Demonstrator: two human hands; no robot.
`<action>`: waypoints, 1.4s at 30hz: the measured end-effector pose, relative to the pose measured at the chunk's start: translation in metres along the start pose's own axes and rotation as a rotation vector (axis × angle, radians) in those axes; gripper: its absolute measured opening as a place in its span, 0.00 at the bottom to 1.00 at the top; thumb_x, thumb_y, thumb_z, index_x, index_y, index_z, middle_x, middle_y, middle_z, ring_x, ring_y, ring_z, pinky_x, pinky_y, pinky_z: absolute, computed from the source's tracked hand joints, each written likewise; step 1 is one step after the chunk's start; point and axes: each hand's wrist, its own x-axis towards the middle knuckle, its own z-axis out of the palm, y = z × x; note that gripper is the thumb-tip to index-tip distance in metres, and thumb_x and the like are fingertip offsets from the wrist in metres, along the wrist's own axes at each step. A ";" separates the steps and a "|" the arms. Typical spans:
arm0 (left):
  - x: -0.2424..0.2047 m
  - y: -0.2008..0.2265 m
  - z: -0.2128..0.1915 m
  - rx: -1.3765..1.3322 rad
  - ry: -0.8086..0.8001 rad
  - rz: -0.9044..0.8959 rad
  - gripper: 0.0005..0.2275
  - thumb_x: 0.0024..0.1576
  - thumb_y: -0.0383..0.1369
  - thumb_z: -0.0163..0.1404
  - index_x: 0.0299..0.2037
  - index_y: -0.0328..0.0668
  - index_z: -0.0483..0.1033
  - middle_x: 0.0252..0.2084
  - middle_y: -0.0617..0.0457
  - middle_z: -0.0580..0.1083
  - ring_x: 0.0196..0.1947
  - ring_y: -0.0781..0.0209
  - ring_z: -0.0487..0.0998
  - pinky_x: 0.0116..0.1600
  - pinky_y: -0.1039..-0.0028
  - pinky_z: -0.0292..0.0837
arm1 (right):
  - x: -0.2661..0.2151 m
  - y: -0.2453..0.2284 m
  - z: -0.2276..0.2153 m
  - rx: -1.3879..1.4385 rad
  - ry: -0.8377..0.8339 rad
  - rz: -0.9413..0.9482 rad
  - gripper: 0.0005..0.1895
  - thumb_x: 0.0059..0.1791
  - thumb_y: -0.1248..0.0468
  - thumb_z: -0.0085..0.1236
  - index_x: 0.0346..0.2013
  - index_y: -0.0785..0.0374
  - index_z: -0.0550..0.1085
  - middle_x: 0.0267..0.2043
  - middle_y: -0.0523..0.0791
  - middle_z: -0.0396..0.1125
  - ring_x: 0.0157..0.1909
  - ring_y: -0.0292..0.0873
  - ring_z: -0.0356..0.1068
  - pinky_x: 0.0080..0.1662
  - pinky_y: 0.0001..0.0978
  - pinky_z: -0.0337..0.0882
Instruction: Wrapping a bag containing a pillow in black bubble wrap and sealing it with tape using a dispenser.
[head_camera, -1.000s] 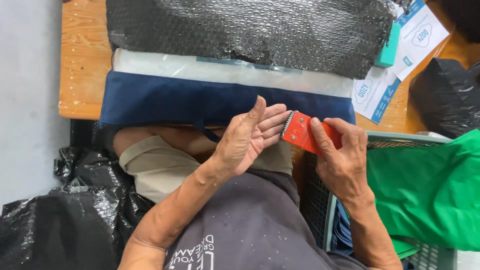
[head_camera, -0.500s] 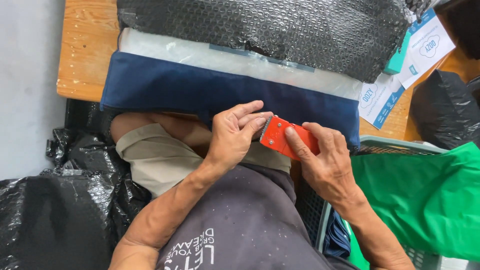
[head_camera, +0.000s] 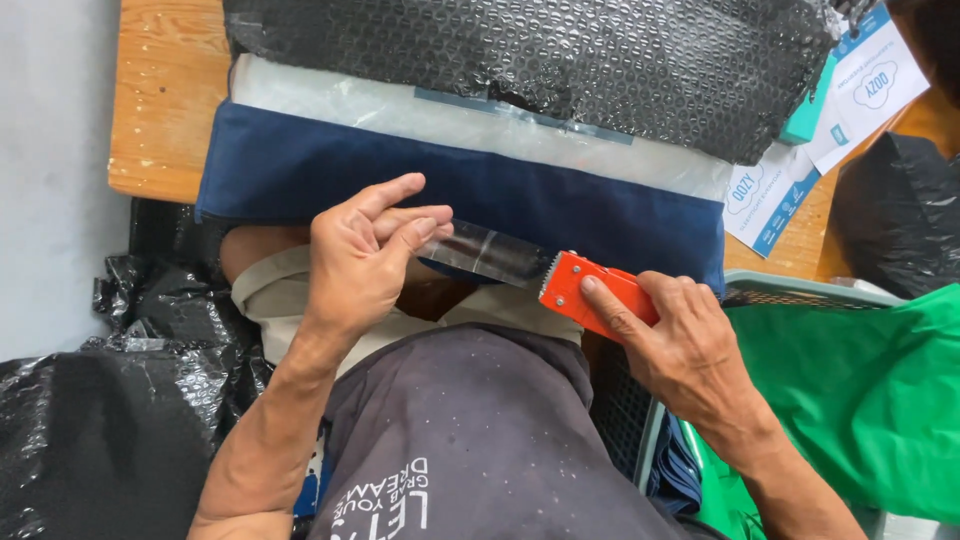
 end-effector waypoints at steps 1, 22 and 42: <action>-0.003 0.006 0.001 0.050 -0.003 0.033 0.18 0.60 0.20 0.51 0.60 0.21 0.68 0.46 0.32 0.80 0.44 0.49 0.84 0.46 0.66 0.83 | 0.000 -0.001 0.001 -0.022 -0.026 -0.001 0.21 0.54 0.64 0.46 0.60 0.48 0.76 0.41 0.53 0.64 0.33 0.53 0.65 0.37 0.44 0.68; -0.088 0.014 0.103 1.538 0.065 0.842 0.17 0.62 0.25 0.44 0.61 0.25 0.69 0.32 0.46 0.72 0.34 0.52 0.77 0.34 0.72 0.72 | 0.031 -0.109 0.050 0.112 -0.251 0.245 0.16 0.57 0.57 0.44 0.60 0.45 0.70 0.39 0.44 0.58 0.40 0.47 0.60 0.42 0.44 0.64; -0.032 0.091 0.084 0.369 -0.044 0.540 0.19 0.61 0.25 0.56 0.62 0.32 0.67 0.47 0.52 0.83 0.46 0.70 0.86 0.63 0.82 0.76 | -0.033 0.027 -0.028 0.490 -0.072 0.838 0.34 0.46 0.67 0.61 0.67 0.51 0.69 0.51 0.48 0.68 0.47 0.46 0.70 0.52 0.31 0.68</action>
